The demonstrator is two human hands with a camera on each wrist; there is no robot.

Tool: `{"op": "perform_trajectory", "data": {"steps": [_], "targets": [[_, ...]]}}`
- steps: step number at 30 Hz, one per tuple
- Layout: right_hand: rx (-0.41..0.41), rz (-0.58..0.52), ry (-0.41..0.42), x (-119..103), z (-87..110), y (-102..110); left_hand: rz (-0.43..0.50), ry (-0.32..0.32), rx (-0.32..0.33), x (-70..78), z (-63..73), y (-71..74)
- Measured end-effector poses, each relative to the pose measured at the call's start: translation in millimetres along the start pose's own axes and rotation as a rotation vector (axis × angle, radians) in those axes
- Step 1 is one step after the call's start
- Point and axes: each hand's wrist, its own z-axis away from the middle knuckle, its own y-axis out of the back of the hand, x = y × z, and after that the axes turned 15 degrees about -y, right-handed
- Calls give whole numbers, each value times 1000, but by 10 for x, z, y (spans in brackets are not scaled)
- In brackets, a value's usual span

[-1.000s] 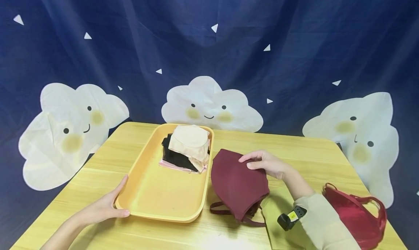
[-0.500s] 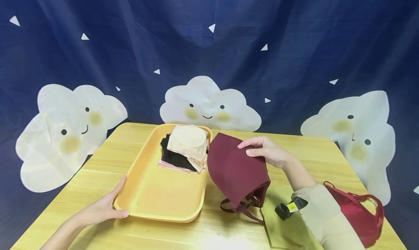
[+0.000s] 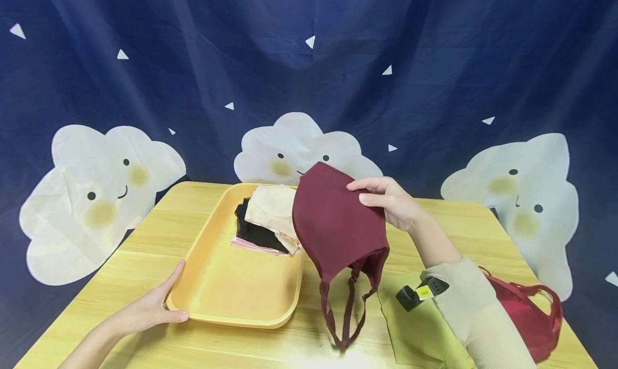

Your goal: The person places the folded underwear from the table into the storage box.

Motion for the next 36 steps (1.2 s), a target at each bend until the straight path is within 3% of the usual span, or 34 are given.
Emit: {"op": "perform_trajectory", "data": {"steps": [7,18,28,36], "targets": [[13,-18,49,-209,-103,-104,-14,3,-2,-14,-2,2],[129,-24,77,-329,-311,-274,-18,-10,3,0,4,15],[282,-109,70,-355,-622,-459,-15,-10,7,-10,4,4],[407,-170,126,-440,-928,-675,-12,-4,7,-20,1,-1]]}}
